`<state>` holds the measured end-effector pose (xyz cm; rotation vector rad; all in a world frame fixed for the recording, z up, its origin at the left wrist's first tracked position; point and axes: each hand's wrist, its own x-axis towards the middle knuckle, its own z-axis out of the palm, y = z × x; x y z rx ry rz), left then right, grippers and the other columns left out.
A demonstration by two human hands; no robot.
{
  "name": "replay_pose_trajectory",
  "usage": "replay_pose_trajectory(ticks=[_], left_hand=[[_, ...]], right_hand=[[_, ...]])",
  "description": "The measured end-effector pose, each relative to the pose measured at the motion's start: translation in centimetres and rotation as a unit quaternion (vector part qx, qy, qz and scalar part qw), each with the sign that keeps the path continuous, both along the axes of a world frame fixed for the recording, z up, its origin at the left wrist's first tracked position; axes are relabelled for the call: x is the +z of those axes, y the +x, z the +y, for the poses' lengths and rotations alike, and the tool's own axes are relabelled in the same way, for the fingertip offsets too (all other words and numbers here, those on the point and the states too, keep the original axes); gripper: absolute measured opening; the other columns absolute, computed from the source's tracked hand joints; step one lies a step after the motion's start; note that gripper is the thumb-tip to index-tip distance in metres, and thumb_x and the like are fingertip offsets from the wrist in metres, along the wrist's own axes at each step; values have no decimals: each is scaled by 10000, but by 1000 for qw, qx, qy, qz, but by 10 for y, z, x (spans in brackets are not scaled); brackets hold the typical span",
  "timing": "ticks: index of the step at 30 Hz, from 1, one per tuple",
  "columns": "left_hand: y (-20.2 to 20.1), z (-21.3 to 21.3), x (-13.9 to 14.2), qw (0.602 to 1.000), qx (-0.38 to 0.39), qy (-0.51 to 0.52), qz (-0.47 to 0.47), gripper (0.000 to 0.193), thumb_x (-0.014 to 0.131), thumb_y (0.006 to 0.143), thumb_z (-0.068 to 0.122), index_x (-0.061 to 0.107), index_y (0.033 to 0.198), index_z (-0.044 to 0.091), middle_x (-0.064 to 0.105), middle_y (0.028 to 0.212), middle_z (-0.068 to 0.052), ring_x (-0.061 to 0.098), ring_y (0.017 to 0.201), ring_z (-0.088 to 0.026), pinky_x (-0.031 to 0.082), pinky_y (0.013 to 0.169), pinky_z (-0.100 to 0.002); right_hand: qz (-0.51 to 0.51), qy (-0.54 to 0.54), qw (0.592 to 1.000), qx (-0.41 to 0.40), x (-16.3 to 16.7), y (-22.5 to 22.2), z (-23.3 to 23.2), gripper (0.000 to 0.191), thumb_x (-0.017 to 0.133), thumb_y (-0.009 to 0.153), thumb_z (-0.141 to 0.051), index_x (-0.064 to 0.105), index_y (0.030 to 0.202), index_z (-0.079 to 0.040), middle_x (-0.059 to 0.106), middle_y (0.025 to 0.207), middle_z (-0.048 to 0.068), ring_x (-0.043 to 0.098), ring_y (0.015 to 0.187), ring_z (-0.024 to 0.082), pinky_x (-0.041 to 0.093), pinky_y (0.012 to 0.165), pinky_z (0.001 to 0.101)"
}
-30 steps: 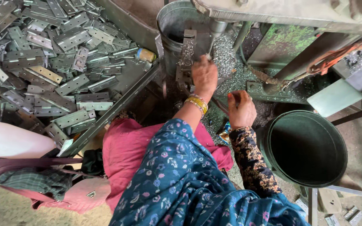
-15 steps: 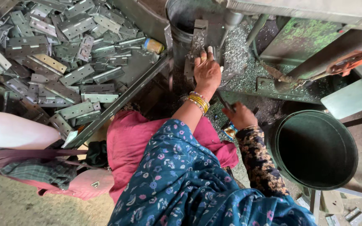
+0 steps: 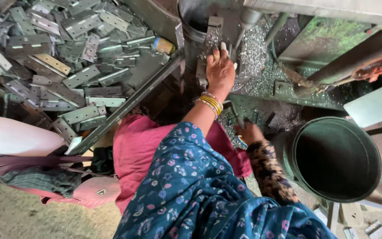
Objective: The person sits on the floor at a bench machine and works through a pile of metal hinge plates. They place a hinge plate into the machine fixture, operate the machine lever with the other hand, and move finished pieces aside, repeating the cycle.
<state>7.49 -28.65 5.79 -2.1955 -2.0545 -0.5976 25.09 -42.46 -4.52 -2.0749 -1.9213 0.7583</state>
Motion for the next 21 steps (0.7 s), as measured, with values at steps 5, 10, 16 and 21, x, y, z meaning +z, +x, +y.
replay_pose_trajectory(ticks=[5,10,16,21], left_hand=[[-15,-9,-2,999,-20,33,-4,619,649,856,350,605,1340,-33,461,1520,-85,413,1385,-295,341,1006,-444],[-9,9,0,999,-13,1,50,375,594,951,216,678,1270,36,440,1594,-71,416,1429,-270,353,1049,-425],[-10,8,-3,997,-9,75,16,371,593,884,183,728,1188,19,487,1548,-91,460,1345,-294,377,996,-418],[-7,24,10,998,18,50,33,302,558,968,151,730,1184,29,530,1529,-104,432,1454,-275,383,1046,-399]], right_hand=[[21,21,999,-29,-13,2,-10,521,692,887,-535,702,1042,-38,706,934,282,679,927,488,513,775,559],[-38,-4,999,8,3,17,8,515,691,890,-553,733,1001,-51,721,910,269,707,902,462,525,769,550],[14,-10,1000,-17,-9,4,1,492,693,875,-550,762,984,-76,737,896,249,707,895,445,532,775,546],[-33,-10,999,31,-1,15,11,511,695,878,-552,750,979,-53,727,908,258,714,896,447,545,767,548]])
